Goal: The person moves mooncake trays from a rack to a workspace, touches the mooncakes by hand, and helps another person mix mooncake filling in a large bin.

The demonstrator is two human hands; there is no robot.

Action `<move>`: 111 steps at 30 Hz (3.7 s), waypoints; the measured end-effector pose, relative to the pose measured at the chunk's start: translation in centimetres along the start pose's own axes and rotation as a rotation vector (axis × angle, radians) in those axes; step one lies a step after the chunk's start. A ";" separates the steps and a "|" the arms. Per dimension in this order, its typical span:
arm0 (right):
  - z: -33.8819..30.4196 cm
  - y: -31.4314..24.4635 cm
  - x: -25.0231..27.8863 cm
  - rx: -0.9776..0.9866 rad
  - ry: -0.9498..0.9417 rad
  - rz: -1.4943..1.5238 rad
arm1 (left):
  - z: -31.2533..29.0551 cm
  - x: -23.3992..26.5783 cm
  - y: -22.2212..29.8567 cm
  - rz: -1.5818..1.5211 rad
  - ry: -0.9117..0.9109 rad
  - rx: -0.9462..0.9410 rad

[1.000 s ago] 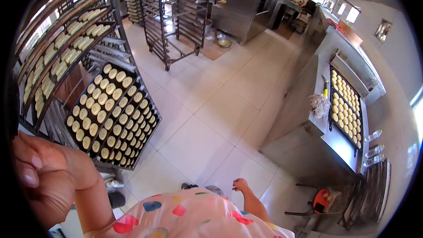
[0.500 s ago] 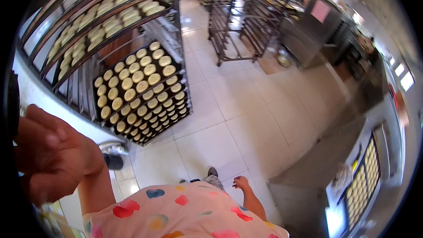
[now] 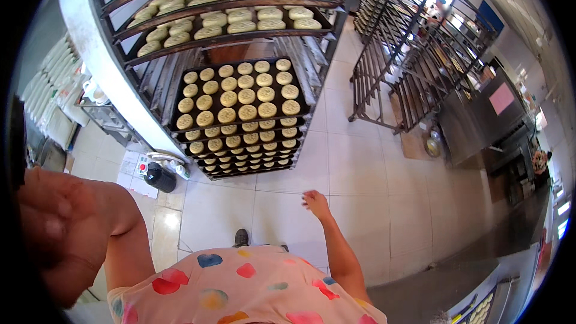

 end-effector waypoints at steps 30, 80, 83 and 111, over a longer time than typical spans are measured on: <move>18.0 -49.9 -6.3 0.450 -0.168 1.135 | -34.5 10.6 -37.4 -0.704 0.627 1.696; -105.2 14.5 -7.3 0.789 1.797 1.303 | -23.5 -15.6 53.8 -1.779 -0.958 2.332; -114.7 16.2 -7.6 0.919 1.924 1.187 | -21.6 -19.9 64.9 -1.975 -1.123 2.289; -142.4 39.8 13.3 0.738 2.127 1.426 | -21.5 -42.5 108.9 -1.904 -1.487 2.398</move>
Point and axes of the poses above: each hand's wrist, its own z-axis towards the middle knuckle, its own x-axis out of the back of the hand, y = z × x, the point moved 10 cm from there along z, towards the middle knuckle, and after that the axes turned 6 degrees about z, right-handed, at the moved point
